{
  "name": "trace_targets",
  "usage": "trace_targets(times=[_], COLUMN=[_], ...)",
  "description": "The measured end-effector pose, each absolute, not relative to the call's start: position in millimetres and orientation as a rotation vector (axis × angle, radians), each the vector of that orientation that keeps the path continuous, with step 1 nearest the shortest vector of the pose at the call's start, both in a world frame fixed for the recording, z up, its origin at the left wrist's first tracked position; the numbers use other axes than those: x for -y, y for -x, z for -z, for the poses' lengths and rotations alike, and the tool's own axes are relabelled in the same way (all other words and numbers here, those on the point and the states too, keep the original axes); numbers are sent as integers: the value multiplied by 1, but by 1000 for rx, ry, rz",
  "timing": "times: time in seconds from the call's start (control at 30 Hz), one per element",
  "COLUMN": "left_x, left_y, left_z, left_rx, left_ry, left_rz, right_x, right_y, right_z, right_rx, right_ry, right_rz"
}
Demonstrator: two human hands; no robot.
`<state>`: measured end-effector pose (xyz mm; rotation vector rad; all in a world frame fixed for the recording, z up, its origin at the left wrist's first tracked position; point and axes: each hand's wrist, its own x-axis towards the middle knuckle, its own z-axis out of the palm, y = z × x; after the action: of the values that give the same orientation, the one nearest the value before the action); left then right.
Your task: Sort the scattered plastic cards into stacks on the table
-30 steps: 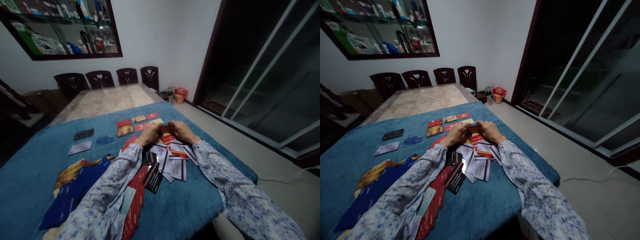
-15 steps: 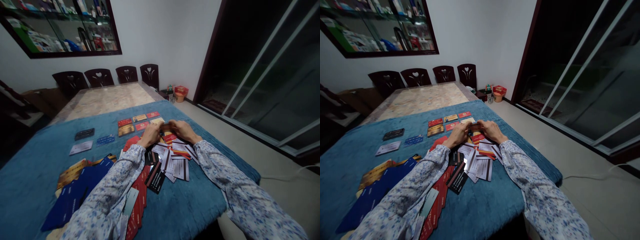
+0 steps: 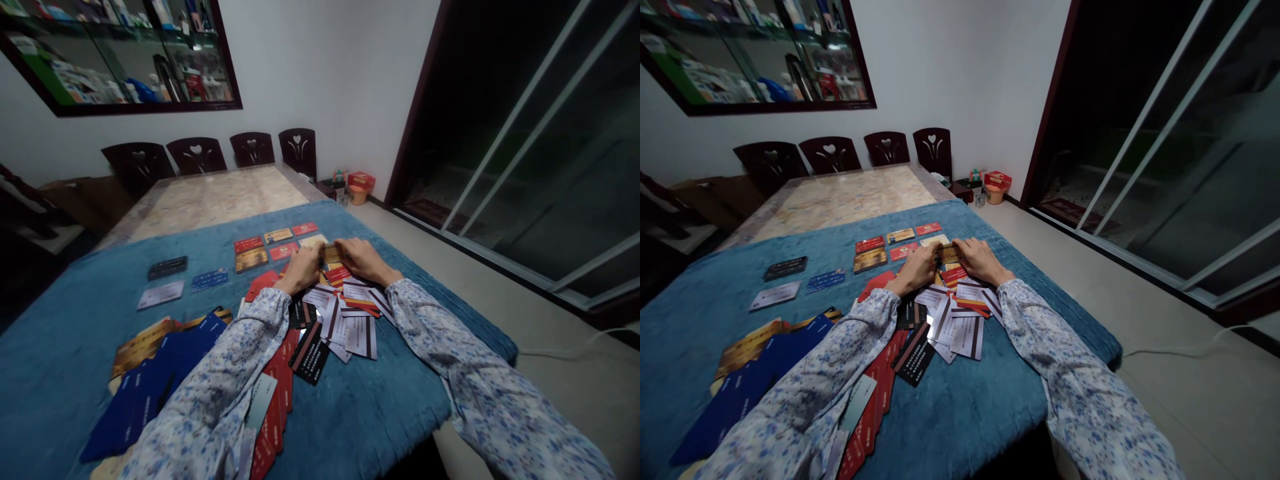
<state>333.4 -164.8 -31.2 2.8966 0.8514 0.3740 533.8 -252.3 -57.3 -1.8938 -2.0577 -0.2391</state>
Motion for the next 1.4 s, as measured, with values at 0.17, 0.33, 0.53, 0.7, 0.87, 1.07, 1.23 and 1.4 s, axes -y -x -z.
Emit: trace_targets(times=[0.17, 0.33, 0.53, 0.7, 0.87, 1.07, 1.23, 1.4], left_x=[162, 162, 164, 165, 163, 158, 151, 141], left_y=[-335, -334, -330, -327, -320, -312, -305, -296], left_z=[33, 30, 23, 14, 4, -5, -12, -17], left_rx=[-851, -848, -862, -898, -876, -824, -812, -816], left_ry=[-2834, -2846, -2871, -2911, -2975, -3054, -3105, -3118], left_rz=[-414, -420, -354, -282, -246, -205, -149, -134], right_x=[251, 253, 255, 255, 255, 251, 239, 222], right_y=[-535, -536, -535, -534, -531, -526, -521, -516], right_z=[59, 54, 47, 45, 41, 32, 22, 12], right_rx=[2060, 2086, 2142, 2165, 2196, 2253, 2331, 2408], right_ry=[1926, 1925, 1908, 1910, 1902, 1872, 1825, 1832], right_rz=[313, 326, 299, 272, 334, 376, 363, 359])
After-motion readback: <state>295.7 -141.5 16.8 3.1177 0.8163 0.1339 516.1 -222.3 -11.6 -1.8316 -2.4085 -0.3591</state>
